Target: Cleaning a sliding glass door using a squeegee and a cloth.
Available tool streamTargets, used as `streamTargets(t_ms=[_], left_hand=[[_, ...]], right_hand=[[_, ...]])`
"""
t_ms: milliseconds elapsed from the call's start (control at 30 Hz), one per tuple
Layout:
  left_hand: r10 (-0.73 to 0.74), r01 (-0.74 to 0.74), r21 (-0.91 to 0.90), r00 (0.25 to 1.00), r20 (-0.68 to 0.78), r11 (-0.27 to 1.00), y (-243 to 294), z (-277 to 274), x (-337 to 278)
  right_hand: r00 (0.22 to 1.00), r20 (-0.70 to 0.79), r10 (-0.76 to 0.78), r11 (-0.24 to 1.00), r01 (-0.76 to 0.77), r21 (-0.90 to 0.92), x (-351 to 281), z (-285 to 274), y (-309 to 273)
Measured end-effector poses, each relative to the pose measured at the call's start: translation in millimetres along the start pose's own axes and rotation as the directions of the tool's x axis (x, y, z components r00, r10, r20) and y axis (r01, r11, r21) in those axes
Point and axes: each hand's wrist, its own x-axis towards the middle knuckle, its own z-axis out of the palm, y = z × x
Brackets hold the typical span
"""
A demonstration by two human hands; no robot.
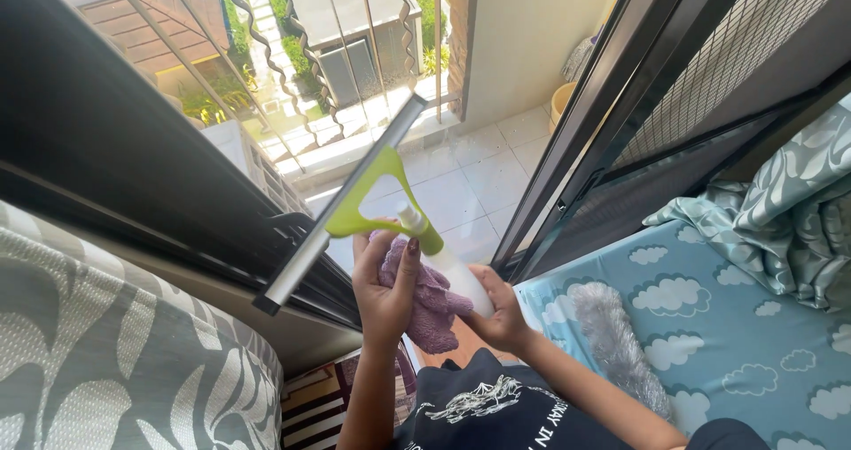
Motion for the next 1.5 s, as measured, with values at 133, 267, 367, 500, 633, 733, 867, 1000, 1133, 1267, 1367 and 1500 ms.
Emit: streamTargets(t_ms=[133, 267, 367, 500, 633, 733, 867, 1000, 1133, 1267, 1367, 1500], left_hand=[[-0.043, 0.047, 0.143, 0.998, -0.035, 0.989, 5, -10, -6], [-0.081, 0.095, 0.163, 0.993, -0.091, 0.982, 2, -17, -18], [-0.132, 0.155, 0.167, 0.981, -0.139, 0.974, 2, -21, -25], [-0.166, 0.195, 0.175, 0.972, -0.169, 0.965, 4, -22, -27], [-0.182, 0.211, 0.172, 0.968, -0.170, 0.962, 3, -24, -34], [-0.192, 0.222, 0.186, 0.967, -0.168, 0.957, -1, -26, -31], [-0.206, 0.236, 0.184, 0.964, -0.169, 0.954, -4, -29, -29], [-0.219, 0.251, 0.183, 0.959, -0.180, 0.950, -8, -34, -23], [-0.213, 0.249, 0.191, 0.959, -0.188, 0.949, -14, -39, -18], [-0.218, 0.251, 0.166, 0.957, -0.193, 0.954, -14, -41, -14], [-0.208, 0.240, 0.159, 0.959, -0.191, 0.958, -16, -42, -14], [-0.214, 0.242, 0.149, 0.960, -0.180, 0.959, -18, -40, -16]], right_hand=[[0.932, -0.094, -0.351, 0.929, 0.334, -0.159, 56, -10, -50], [0.858, -0.125, -0.498, 0.865, 0.483, -0.135, 103, -19, -106], [0.845, -0.162, -0.509, 0.784, 0.378, -0.493, 141, -23, -152], [0.737, -0.150, -0.659, 0.639, 0.443, -0.628, 196, -22, -194], [0.676, -0.138, -0.724, 0.589, 0.502, -0.633, 245, -19, -200], [0.546, -0.105, -0.831, 0.439, 0.529, -0.726, 272, -13, -214], [0.713, -0.249, -0.656, 0.656, 0.376, -0.654, 295, -3, -210], [0.612, -0.163, -0.774, 0.546, 0.515, -0.661, 300, 7, -202], [0.669, -0.175, -0.722, 0.602, 0.484, -0.635, 302, 14, -186], [0.680, -0.180, -0.711, 0.596, 0.445, -0.669, 292, 29, -181], [0.682, -0.175, -0.710, 0.594, 0.446, -0.670, 279, 40, -171], [0.751, -0.182, -0.634, 0.653, 0.395, -0.646, 251, 54, -136]])
